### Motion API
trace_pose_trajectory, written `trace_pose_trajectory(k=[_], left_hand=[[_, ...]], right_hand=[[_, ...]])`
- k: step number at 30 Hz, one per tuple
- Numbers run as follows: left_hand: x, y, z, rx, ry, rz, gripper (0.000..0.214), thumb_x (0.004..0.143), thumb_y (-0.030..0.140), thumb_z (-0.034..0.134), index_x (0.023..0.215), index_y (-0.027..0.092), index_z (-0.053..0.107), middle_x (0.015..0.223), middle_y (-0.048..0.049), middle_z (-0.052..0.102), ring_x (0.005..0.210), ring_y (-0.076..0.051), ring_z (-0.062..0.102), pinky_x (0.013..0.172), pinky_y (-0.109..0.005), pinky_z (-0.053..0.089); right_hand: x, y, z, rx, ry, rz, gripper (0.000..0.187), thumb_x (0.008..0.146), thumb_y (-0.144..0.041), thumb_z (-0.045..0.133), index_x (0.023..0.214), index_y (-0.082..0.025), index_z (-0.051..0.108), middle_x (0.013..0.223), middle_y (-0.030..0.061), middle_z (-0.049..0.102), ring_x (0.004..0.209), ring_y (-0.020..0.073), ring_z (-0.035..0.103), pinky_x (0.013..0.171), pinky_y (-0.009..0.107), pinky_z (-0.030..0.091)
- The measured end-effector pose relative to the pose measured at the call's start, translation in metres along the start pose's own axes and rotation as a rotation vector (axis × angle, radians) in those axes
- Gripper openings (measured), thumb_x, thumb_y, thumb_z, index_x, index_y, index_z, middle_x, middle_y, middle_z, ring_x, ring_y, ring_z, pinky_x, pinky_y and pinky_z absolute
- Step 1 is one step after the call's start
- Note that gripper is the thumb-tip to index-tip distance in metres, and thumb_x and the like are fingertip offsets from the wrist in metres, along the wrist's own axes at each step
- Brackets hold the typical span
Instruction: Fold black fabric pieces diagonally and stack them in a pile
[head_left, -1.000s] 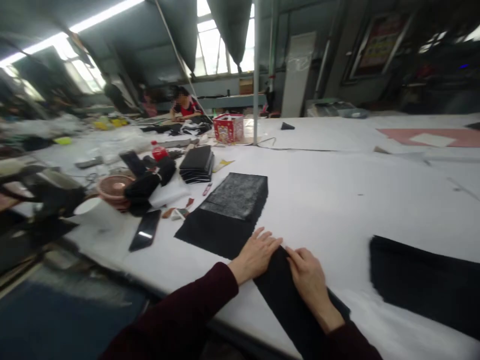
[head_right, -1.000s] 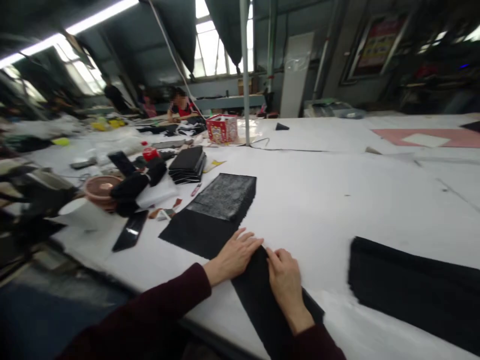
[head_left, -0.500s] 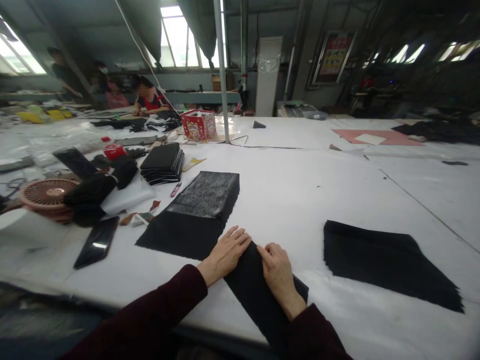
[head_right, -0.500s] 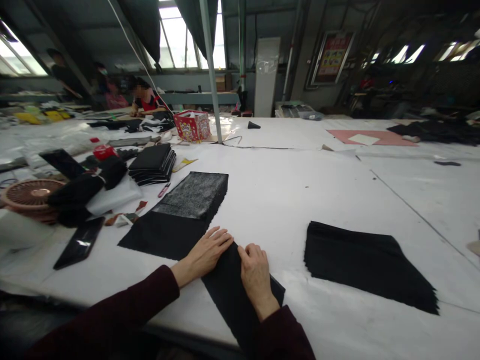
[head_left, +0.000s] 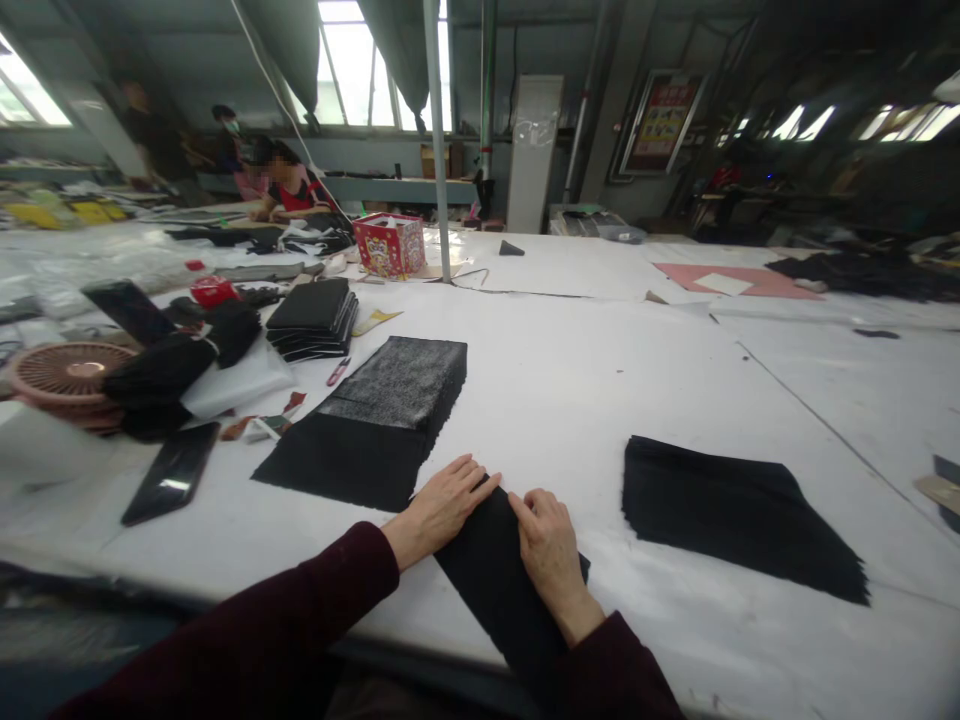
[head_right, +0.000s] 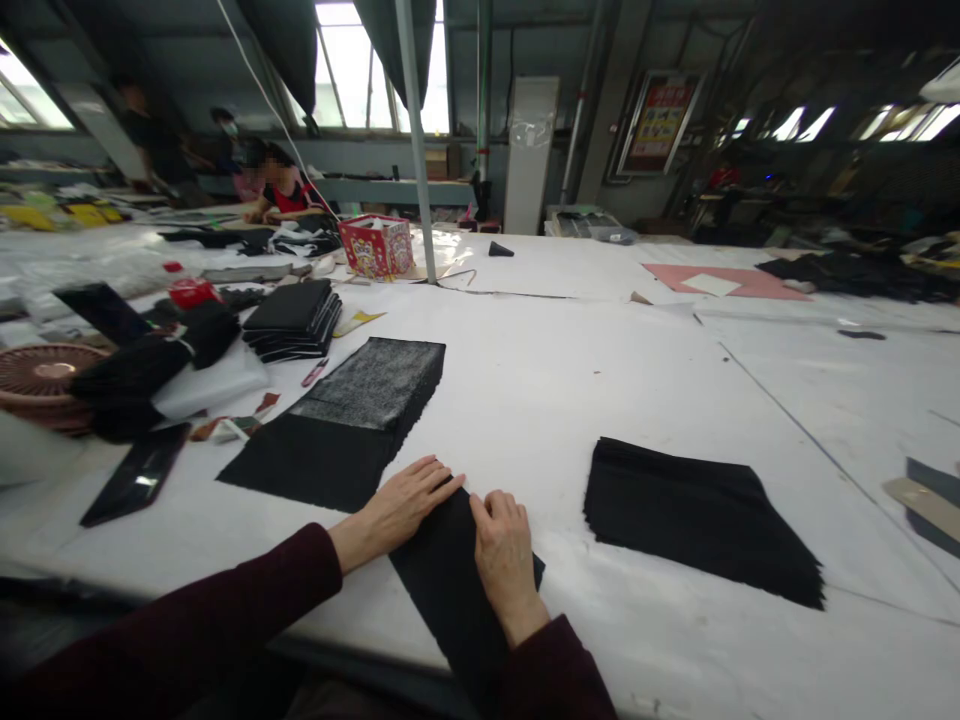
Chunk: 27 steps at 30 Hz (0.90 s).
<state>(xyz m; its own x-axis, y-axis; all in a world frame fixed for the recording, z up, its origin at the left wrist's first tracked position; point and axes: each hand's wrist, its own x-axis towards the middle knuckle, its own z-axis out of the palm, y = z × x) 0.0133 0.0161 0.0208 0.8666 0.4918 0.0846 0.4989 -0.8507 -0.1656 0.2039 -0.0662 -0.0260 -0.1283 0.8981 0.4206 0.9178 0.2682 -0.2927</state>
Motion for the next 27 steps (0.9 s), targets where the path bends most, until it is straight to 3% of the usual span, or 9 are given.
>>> trace_pose_trajectory(k=[4,9,16,22,27], left_hand=[[0.002,0.004,-0.002,0.014,0.006,0.013,0.052,0.088,0.011,0.048,0.139,0.019,0.042,0.122,-0.0085,0.055,0.121,-0.023,0.046,0.116,-0.041,0.021],[0.004,0.01,-0.006,-0.028,-0.001,0.065,0.047,0.091,0.01,0.044,0.137,0.015,0.043,0.12,-0.0084,0.056,0.119,-0.021,0.047,0.115,-0.038,0.024],[0.008,0.018,-0.008,-0.022,-0.042,0.081,0.063,0.084,0.005,0.047,0.144,0.023,0.036,0.115,-0.0069,0.056,0.114,-0.021,0.051,0.114,-0.041,0.025],[0.012,0.022,-0.007,-0.066,-0.038,0.134,0.054,0.088,0.004,0.042,0.141,0.017,0.039,0.12,-0.0081,0.056,0.116,-0.019,0.05,0.113,-0.036,0.028],[0.015,0.029,-0.01,-0.03,-0.066,0.136,0.065,0.086,0.003,0.043,0.146,0.025,0.032,0.115,-0.0064,0.056,0.114,-0.02,0.051,0.112,-0.041,0.029]], right_hand=[[-0.005,0.001,-0.006,0.003,0.001,0.004,0.03,0.098,-0.01,0.04,0.117,-0.018,0.06,0.09,0.0064,0.052,0.085,0.0218,0.045,0.076,0.034,0.034],[-0.01,0.001,-0.014,-0.006,0.004,0.013,0.03,0.095,-0.008,0.041,0.113,-0.019,0.061,0.09,0.0064,0.053,0.085,0.0219,0.045,0.076,0.034,0.034],[-0.02,0.003,-0.023,0.0,-0.005,0.035,0.027,0.095,-0.008,0.041,0.108,-0.019,0.062,0.089,0.0056,0.052,0.083,0.021,0.044,0.076,0.033,0.033],[-0.027,0.008,-0.03,0.019,-0.036,0.054,0.026,0.095,-0.007,0.043,0.107,-0.019,0.062,0.089,0.0052,0.053,0.085,0.0211,0.045,0.076,0.033,0.033],[-0.035,0.013,-0.037,0.029,-0.039,0.039,0.026,0.094,-0.007,0.045,0.108,-0.02,0.062,0.09,0.005,0.053,0.086,0.021,0.045,0.076,0.033,0.033]])
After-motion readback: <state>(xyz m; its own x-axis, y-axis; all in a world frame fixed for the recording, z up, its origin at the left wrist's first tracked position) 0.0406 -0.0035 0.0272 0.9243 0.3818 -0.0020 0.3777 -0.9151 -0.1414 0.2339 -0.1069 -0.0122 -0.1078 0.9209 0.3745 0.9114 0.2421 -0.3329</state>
